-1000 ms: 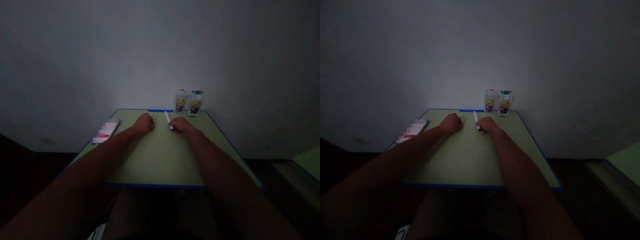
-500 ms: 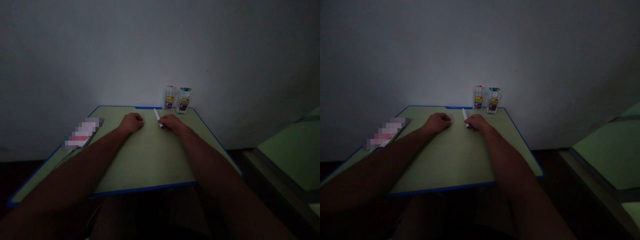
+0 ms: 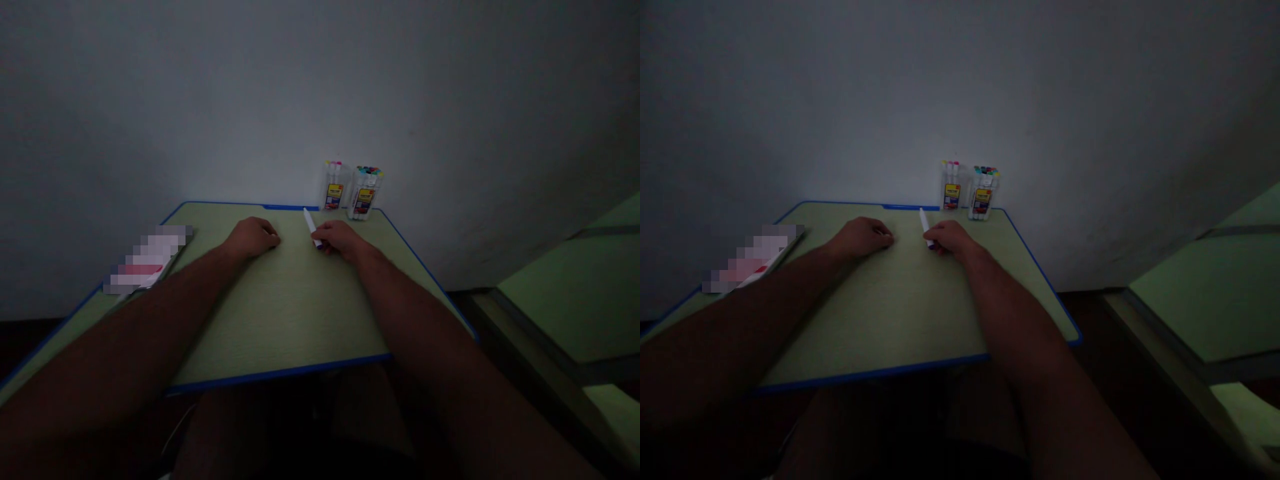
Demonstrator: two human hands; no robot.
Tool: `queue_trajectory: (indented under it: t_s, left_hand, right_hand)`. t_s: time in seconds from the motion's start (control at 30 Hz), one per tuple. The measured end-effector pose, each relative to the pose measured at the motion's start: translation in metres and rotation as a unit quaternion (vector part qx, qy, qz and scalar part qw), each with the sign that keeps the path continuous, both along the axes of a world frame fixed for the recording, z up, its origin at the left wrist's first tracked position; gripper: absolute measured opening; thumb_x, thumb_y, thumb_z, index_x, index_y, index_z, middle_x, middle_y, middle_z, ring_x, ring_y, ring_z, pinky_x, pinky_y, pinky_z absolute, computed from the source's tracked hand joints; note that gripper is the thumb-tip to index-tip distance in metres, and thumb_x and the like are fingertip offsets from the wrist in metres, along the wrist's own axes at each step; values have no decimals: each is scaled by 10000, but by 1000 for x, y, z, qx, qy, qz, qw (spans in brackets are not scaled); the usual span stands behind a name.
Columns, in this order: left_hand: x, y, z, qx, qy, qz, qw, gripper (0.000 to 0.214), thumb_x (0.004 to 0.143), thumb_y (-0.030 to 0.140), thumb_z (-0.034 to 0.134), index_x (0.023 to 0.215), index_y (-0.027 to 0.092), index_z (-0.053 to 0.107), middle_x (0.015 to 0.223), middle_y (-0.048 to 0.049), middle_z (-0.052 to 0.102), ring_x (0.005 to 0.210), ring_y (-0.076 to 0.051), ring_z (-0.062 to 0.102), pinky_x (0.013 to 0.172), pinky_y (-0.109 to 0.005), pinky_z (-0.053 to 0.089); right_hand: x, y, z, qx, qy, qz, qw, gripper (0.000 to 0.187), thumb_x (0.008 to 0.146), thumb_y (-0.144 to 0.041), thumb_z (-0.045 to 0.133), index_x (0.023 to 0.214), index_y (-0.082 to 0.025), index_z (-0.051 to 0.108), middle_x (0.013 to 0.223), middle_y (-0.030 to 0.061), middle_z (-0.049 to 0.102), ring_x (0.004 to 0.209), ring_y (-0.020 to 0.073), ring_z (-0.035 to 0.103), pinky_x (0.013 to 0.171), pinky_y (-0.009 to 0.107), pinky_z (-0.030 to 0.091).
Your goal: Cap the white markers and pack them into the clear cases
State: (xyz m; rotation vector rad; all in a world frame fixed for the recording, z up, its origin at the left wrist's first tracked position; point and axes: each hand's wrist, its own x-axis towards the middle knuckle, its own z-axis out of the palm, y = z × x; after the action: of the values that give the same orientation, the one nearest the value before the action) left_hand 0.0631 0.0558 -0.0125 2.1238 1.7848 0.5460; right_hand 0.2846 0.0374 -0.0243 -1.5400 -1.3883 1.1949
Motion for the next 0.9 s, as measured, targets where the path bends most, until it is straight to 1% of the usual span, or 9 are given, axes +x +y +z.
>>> queue_trajectory:
  t_s: [0.1, 0.17, 0.23, 0.37, 0.6, 0.77, 0.9]
  left_hand:
    - [-4, 1, -2, -36, -70, 8, 997, 138, 666, 235, 721, 788, 184, 763, 756, -59, 745, 722, -212, 687, 709, -312, 532]
    - [-5, 2, -3, -67, -129, 23, 989, 149, 664, 230, 719, 794, 169, 762, 700, -63, 725, 643, -195, 660, 632, -305, 520]
    - [-3, 1, -3, -93, -184, 39, 978, 127, 682, 236, 714, 772, 157, 755, 669, -71, 705, 594, -182, 631, 594, -308, 510]
    - [1, -1, -1, -140, -264, 52, 953, 94, 721, 236, 708, 689, 148, 712, 648, -76, 671, 583, -165, 613, 601, -319, 520]
    - [1, -2, 3, -196, -373, 63, 905, 57, 726, 174, 696, 693, 151, 656, 657, -51, 655, 595, -138, 610, 600, -285, 534]
    - [2, -6, 4, -228, -399, 47, 887, 120, 664, 209, 751, 704, 141, 661, 681, -79, 677, 662, -175, 661, 638, -305, 562]
    - [5, -12, 6, -248, -405, 41, 879, 84, 709, 200, 725, 701, 141, 667, 714, -81, 694, 659, -162, 665, 672, -300, 573]
  right_hand:
    - [0, 1, 0, 1, 1, 4, 1000, 147, 834, -139, 667, 711, -149, 587, 571, -10, 601, 428, 84, 503, 381, 195, 391]
    - [0, 1, -1, 5, 0, 5, 1000, 151, 836, -140, 668, 710, -148, 586, 563, -12, 592, 426, 81, 500, 381, 192, 389]
    - [0, 1, -1, 6, 1, 5, 1000, 146, 837, -140, 671, 718, -148, 587, 568, -12, 595, 431, 78, 502, 385, 187, 390]
    - [-1, -1, 1, 3, 2, 2, 1000, 146, 840, -132, 668, 721, -148, 586, 578, -8, 603, 442, 76, 509, 384, 184, 391]
    - [-3, -4, 5, -3, 16, 3, 1000, 147, 851, -115, 653, 727, -145, 581, 578, -14, 594, 443, 72, 504, 388, 186, 401]
    - [-9, -8, 9, -18, 74, 9, 997, 109, 865, -91, 638, 796, -142, 572, 623, -9, 623, 480, 81, 553, 426, 186, 439]
    - [-14, -13, 13, -32, 124, 27, 991, 107, 879, -86, 633, 815, -138, 565, 617, -4, 627, 505, 96, 584, 446, 187, 461]
